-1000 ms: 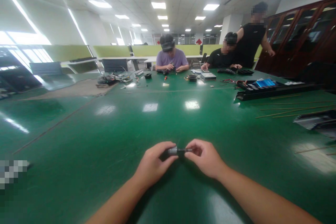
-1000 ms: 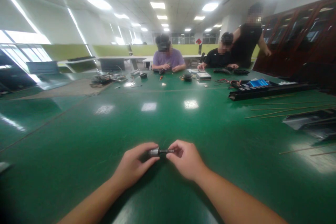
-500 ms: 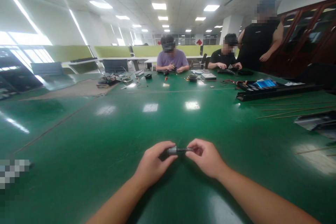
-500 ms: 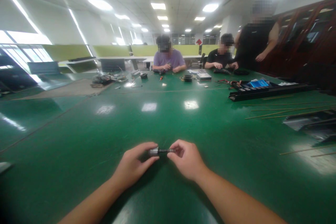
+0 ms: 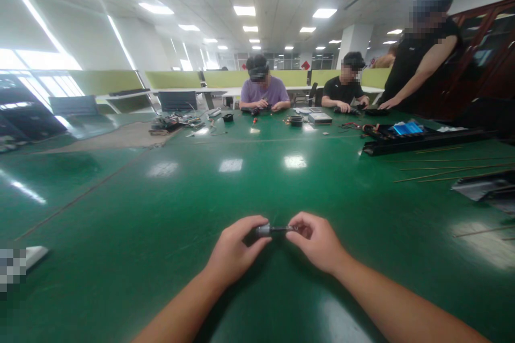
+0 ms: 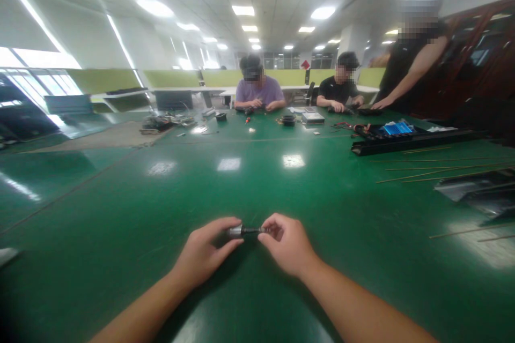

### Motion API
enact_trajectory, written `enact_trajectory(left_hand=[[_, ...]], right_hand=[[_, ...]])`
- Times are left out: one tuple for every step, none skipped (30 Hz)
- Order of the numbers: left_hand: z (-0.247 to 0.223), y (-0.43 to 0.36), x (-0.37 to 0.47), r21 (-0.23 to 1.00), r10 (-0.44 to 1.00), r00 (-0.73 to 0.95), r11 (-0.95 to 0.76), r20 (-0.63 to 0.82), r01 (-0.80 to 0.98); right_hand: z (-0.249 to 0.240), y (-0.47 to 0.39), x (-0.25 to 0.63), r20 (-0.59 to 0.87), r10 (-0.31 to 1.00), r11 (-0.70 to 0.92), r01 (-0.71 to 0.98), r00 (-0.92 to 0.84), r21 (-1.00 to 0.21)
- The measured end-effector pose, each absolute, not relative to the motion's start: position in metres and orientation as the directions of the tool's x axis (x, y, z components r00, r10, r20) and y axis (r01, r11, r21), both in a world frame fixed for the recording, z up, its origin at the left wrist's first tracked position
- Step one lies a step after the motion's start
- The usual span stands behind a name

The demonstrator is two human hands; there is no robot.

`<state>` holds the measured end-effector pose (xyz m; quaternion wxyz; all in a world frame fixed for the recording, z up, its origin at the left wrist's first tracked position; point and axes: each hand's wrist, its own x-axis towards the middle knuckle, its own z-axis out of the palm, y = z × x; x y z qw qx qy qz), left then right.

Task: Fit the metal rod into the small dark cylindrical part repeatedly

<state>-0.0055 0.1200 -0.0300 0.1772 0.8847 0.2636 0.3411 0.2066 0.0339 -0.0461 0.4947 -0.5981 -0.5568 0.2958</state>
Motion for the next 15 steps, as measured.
enact_trajectory(left_hand=[[-0.0295, 0.1202, -0.0056, 0.492, 0.585, 0.629, -0.800, 0.512, 0.343], [-0.0291, 0.1204, -0.0056, 0.492, 0.584, 0.630, -0.801, 0.513, 0.342], [-0.0288, 0.1206, -0.0055, 0.492, 0.584, 0.629, -0.801, 0.513, 0.342], [-0.0287, 0.1207, -0.0054, 0.492, 0.584, 0.629, -0.800, 0.513, 0.342], [-0.0287, 0.1209, -0.0053, 0.492, 0.585, 0.628, -0.800, 0.513, 0.343], [-0.0288, 0.1210, -0.0053, 0.491, 0.585, 0.627, -0.800, 0.514, 0.344], [-0.0289, 0.1210, -0.0053, 0.490, 0.585, 0.627, -0.800, 0.514, 0.345], [-0.0290, 0.1211, -0.0054, 0.490, 0.585, 0.627, -0.800, 0.514, 0.345], [-0.0290, 0.1211, -0.0056, 0.491, 0.585, 0.627, -0.800, 0.514, 0.345], [-0.0290, 0.1211, -0.0059, 0.492, 0.585, 0.629, -0.800, 0.513, 0.343], [-0.0290, 0.1212, -0.0062, 0.494, 0.583, 0.631, -0.800, 0.511, 0.340], [-0.0289, 0.1214, -0.0065, 0.496, 0.582, 0.633, -0.801, 0.510, 0.336], [-0.0288, 0.1216, -0.0068, 0.497, 0.580, 0.634, -0.801, 0.511, 0.333], [-0.0288, 0.1218, -0.0070, 0.498, 0.579, 0.633, -0.802, 0.513, 0.330], [-0.0287, 0.1220, -0.0073, 0.498, 0.579, 0.632, -0.803, 0.516, 0.329]], right_hand=[[-0.0465, 0.0340, 0.2067, 0.199, 0.959, 0.112, 0.372, 0.204, -0.921], [-0.0469, 0.0342, 0.2069, 0.201, 0.958, 0.114, 0.371, 0.205, -0.921], [-0.0474, 0.0344, 0.2072, 0.203, 0.957, 0.115, 0.372, 0.206, -0.921], [-0.0479, 0.0347, 0.2074, 0.203, 0.957, 0.115, 0.373, 0.207, -0.921], [-0.0484, 0.0349, 0.2076, 0.203, 0.957, 0.114, 0.374, 0.207, -0.920], [-0.0488, 0.0352, 0.2079, 0.202, 0.957, 0.113, 0.374, 0.207, -0.921], [-0.0490, 0.0354, 0.2081, 0.200, 0.957, 0.111, 0.373, 0.209, -0.921], [-0.0492, 0.0357, 0.2083, 0.198, 0.958, 0.109, 0.373, 0.209, -0.921], [-0.0492, 0.0358, 0.2085, 0.198, 0.958, 0.109, 0.374, 0.208, -0.921], [-0.0491, 0.0359, 0.2087, 0.198, 0.958, 0.109, 0.375, 0.207, -0.920], [-0.0489, 0.0360, 0.2088, 0.199, 0.958, 0.110, 0.376, 0.206, -0.920], [-0.0487, 0.0360, 0.2089, 0.199, 0.959, 0.111, 0.374, 0.204, -0.921], [-0.0485, 0.0359, 0.2089, 0.198, 0.959, 0.112, 0.370, 0.202, -0.922], [-0.0483, 0.0357, 0.2089, 0.195, 0.960, 0.111, 0.363, 0.202, -0.925], [-0.0481, 0.0356, 0.2088, 0.192, 0.960, 0.110, 0.356, 0.204, -0.928]])
